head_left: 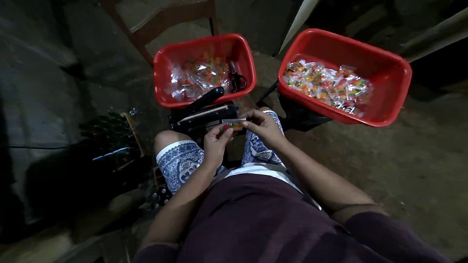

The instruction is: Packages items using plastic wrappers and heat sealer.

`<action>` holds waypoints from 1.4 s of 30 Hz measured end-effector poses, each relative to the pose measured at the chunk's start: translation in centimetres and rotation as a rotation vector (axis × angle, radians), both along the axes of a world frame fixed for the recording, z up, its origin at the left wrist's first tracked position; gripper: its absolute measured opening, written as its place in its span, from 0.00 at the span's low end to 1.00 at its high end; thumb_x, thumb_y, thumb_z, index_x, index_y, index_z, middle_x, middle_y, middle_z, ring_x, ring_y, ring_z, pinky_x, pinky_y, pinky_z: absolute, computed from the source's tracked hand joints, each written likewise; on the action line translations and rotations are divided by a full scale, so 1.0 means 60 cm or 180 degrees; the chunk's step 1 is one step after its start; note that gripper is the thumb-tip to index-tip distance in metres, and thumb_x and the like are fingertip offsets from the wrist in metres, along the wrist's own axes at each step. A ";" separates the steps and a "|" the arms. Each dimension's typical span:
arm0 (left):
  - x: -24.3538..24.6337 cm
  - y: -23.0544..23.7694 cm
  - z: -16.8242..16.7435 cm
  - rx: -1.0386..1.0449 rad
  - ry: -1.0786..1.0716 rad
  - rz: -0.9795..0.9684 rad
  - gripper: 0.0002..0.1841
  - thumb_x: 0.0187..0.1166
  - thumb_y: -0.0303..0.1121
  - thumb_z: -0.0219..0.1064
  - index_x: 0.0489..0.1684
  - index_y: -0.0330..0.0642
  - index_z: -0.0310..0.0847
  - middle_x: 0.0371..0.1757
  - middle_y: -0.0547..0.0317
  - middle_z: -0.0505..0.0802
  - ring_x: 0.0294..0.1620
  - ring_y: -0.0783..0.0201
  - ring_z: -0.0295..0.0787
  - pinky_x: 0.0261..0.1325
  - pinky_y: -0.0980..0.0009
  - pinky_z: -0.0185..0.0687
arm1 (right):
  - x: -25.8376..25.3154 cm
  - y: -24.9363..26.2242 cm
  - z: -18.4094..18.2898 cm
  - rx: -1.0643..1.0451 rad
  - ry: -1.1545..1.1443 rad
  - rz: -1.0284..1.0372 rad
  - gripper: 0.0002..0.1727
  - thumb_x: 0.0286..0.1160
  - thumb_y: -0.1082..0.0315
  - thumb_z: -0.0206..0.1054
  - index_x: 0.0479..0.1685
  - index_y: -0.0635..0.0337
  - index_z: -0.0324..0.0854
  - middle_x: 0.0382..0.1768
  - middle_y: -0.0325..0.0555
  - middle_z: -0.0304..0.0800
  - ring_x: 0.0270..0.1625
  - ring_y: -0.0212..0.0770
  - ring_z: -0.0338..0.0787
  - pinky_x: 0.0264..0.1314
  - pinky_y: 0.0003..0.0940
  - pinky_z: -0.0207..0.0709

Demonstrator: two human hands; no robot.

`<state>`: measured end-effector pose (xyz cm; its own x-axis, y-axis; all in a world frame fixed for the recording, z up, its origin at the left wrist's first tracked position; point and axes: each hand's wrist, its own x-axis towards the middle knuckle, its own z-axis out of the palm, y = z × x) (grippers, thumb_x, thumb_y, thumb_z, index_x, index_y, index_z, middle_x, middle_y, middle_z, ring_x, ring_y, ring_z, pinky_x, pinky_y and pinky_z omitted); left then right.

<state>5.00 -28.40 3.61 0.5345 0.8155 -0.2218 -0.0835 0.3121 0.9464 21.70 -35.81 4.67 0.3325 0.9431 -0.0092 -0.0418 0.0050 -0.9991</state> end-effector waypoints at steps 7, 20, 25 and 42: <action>-0.006 -0.011 0.040 0.1013 0.0096 -0.0361 0.22 0.78 0.25 0.69 0.71 0.32 0.76 0.59 0.57 0.91 0.53 0.73 0.88 0.58 0.73 0.86 | -0.009 -0.031 0.037 0.0266 -0.0296 -0.0072 0.02 0.77 0.74 0.69 0.39 0.61 0.86 0.42 0.37 0.87 0.40 0.23 0.86 0.47 0.20 0.84; 0.017 -0.026 0.034 0.1391 0.0156 -0.0427 0.03 0.75 0.22 0.68 0.38 0.37 0.88 0.35 0.71 0.94 0.39 0.80 0.90 0.46 0.80 0.87 | -0.010 -0.060 0.027 0.0168 -0.0736 -0.0126 0.08 0.76 0.71 0.71 0.39 0.70 0.89 0.41 0.47 0.89 0.45 0.29 0.86 0.53 0.26 0.81; 0.030 -0.030 0.020 0.1245 -0.0049 -0.0540 0.05 0.78 0.22 0.65 0.35 0.41 0.86 0.36 0.72 0.92 0.42 0.79 0.88 0.51 0.77 0.86 | -0.005 -0.069 0.024 0.0047 -0.0512 -0.0087 0.08 0.78 0.71 0.69 0.38 0.71 0.87 0.41 0.44 0.85 0.45 0.26 0.83 0.53 0.21 0.78; 0.028 0.019 0.008 0.0384 0.0397 -0.0646 0.24 0.93 0.35 0.43 0.74 0.25 0.72 0.56 0.50 0.94 0.54 0.64 0.93 0.61 0.66 0.88 | 0.069 -0.036 -0.012 -0.0200 -0.0551 -0.0466 0.07 0.78 0.73 0.68 0.44 0.69 0.87 0.43 0.45 0.91 0.44 0.29 0.88 0.54 0.30 0.84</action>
<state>6.69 -27.29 4.06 0.6645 0.7189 -0.2038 0.0888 0.1948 0.9768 25.84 -37.96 3.96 0.4674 0.8840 0.0026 0.1270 -0.0642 -0.9898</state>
